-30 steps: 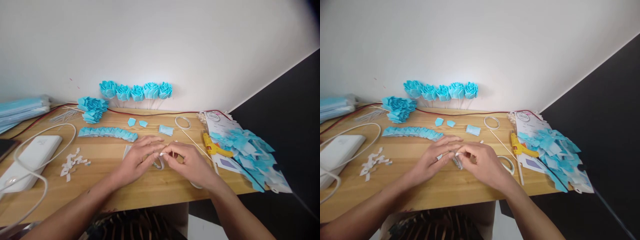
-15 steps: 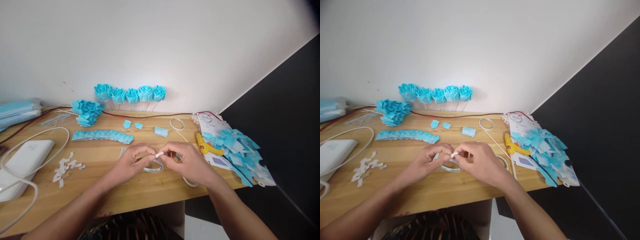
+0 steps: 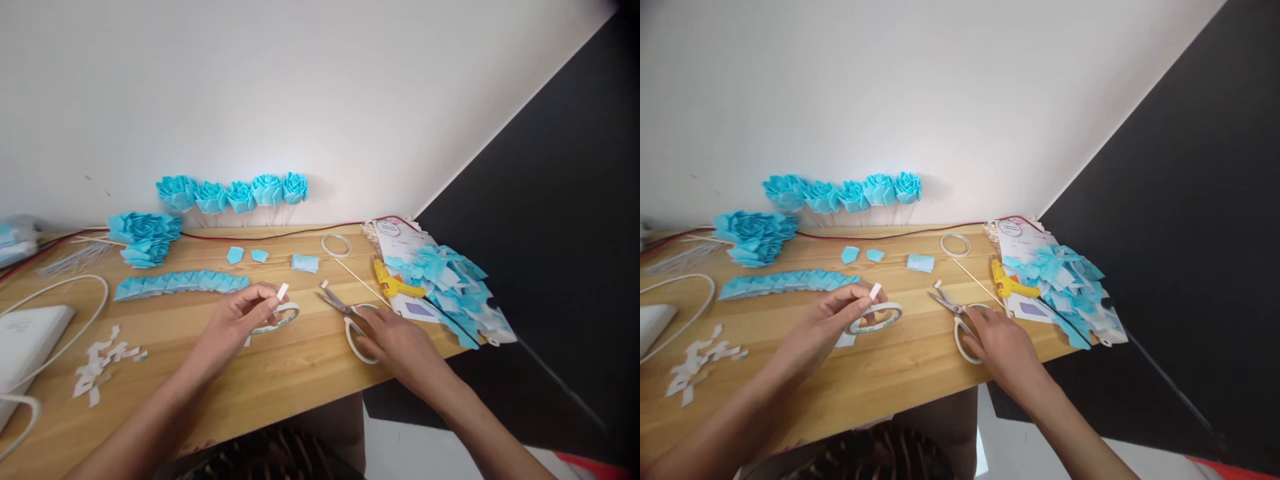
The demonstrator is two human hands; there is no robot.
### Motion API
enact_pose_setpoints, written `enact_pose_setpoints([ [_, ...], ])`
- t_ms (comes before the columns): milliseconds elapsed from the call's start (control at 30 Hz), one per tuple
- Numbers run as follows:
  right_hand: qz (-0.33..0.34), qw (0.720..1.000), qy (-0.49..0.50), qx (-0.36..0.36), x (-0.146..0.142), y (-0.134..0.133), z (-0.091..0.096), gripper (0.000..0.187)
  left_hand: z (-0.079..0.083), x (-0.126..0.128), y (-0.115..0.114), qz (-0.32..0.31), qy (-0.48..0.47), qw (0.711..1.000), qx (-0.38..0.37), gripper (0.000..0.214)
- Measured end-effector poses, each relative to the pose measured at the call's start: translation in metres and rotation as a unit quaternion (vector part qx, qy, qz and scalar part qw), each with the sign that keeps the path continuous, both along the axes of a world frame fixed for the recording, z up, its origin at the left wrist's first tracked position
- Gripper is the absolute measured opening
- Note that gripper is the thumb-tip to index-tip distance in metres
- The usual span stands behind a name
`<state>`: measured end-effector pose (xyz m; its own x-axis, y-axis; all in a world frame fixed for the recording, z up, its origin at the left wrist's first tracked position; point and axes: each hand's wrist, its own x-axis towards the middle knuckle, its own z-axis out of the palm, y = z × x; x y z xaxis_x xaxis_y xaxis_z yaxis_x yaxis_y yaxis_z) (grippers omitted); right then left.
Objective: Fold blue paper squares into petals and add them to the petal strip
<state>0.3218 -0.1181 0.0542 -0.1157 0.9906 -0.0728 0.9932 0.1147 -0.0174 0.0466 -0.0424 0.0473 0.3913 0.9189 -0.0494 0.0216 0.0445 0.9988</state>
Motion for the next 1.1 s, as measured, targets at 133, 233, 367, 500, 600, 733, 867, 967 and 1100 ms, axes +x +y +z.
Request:
enact_pose_setpoints([
  [133, -0.015, 1.0, -0.002, 0.019, -0.003, -0.003, -0.017, 0.038, 0.0, 0.001, 0.0, 0.009, 0.009, 1.0, 0.001, 0.023],
  [233, -0.011, 0.999, 0.041, 0.034, 0.004, 0.001, -0.021, 0.038, 0.0, 0.002, 0.001, 0.006, 0.006, 1.0, -0.013, 0.025],
  [367, -0.06, 0.966, 0.253, 0.017, 0.021, 0.011, -0.017, 0.038, 0.001, 0.003, 0.002, 0.008, -0.009, 1.0, -0.017, 0.027],
  [500, -0.072, 0.872, 0.484, -0.032, 0.021, 0.02, -0.002, 0.059, 0.005, 0.005, 0.001, 0.01, -0.023, 0.999, -0.036, 0.029],
  [600, -0.024, 0.844, 0.528, -0.094, 0.003, 0.025, 0.009, 0.069, 0.006, 0.004, 0.0, 0.001, -0.02, 0.999, -0.039, 0.029],
  [733, 0.035, 0.837, 0.526, -0.147, -0.026, 0.03, 0.024, 0.068, 0.005, 0.001, 0.0, -0.031, -0.004, 0.999, -0.043, 0.03],
  [867, 0.077, 0.854, 0.478, -0.191, -0.045, 0.038, 0.038, 0.07, 0.004, 0.0, 0.0, -0.051, 0.027, 0.998, -0.034, 0.032],
  [967, 0.076, 0.846, 0.474, -0.233, -0.051, 0.041, 0.041, 0.066, 0.006, 0.001, 0.0, -0.061, 0.04, 0.997, -0.03, 0.031],
  [1100, 0.05, 0.828, 0.493, -0.262, -0.055, 0.041, 0.039, 0.046, 0.011, 0.002, 0.0, -0.063, 0.016, 0.998, -0.01, 0.03],
])
